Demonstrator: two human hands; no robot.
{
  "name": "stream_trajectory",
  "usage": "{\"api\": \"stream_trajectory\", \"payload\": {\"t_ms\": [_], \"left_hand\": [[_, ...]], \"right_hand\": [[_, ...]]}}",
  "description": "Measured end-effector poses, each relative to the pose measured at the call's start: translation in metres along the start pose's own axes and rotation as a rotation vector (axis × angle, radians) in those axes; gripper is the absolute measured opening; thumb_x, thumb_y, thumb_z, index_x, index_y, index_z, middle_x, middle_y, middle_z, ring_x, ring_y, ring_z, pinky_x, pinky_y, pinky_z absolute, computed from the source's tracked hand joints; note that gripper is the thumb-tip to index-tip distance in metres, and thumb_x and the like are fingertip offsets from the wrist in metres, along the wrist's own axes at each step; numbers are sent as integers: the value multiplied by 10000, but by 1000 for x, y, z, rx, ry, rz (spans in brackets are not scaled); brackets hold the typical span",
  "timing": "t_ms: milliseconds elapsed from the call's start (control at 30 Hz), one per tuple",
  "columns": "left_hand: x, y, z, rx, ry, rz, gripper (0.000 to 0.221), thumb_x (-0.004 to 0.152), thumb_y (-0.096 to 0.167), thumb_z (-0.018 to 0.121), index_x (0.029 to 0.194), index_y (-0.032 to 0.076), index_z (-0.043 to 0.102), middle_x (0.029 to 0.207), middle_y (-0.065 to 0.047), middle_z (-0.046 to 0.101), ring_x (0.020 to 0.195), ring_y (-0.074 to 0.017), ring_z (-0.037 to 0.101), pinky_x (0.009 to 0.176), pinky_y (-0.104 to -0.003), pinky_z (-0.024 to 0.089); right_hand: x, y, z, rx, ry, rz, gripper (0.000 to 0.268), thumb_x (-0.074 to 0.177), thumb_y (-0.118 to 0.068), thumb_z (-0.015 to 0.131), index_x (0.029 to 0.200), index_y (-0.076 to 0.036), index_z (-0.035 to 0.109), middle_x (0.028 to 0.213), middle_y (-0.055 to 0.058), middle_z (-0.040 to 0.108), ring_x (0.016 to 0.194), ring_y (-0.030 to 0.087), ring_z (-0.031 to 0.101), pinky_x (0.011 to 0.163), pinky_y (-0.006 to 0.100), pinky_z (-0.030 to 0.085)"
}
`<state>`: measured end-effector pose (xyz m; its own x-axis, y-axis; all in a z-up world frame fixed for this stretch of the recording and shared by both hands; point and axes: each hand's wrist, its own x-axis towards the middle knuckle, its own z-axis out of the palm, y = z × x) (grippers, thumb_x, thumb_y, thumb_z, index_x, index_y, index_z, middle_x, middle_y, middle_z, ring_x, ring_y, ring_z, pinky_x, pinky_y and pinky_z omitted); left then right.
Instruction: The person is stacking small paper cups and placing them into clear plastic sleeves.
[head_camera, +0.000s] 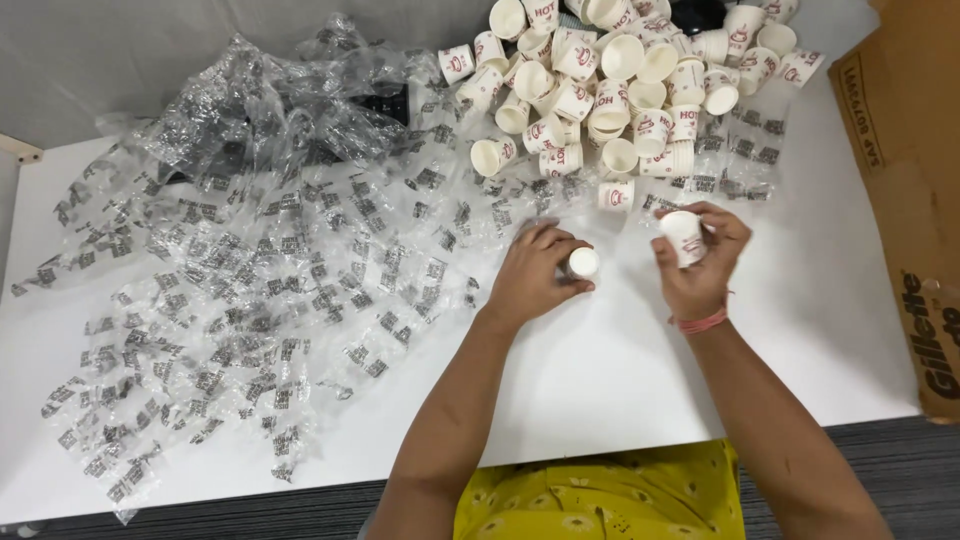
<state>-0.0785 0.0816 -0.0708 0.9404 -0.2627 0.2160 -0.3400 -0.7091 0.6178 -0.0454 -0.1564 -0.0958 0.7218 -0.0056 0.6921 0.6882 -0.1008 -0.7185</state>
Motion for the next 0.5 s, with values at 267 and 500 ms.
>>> {"api": "stream_trajectory", "payload": {"t_ms": [267,500], "left_hand": [[2,1,-1,15,-105,-47,636,697,493,895,1189,128,722,1293,-67,623,1433,-309,402,1177,-515,310],[3,-9,8,74,-53,-26,696,663,448,888,1248,123,696,1379,-108,597,1424,-302,417,1168,-484,326]], "right_hand": [[-2,-23,42,42,-457,-1,517,1008,-129,666,1440,-69,388,1376,131,564,1361,286,571,1136,412,476],[14,-36,37,-90,-716,6,348,888,-72,758,1076,-80,466,1411,148,610,1426,294,519,1089,425,495]]}}
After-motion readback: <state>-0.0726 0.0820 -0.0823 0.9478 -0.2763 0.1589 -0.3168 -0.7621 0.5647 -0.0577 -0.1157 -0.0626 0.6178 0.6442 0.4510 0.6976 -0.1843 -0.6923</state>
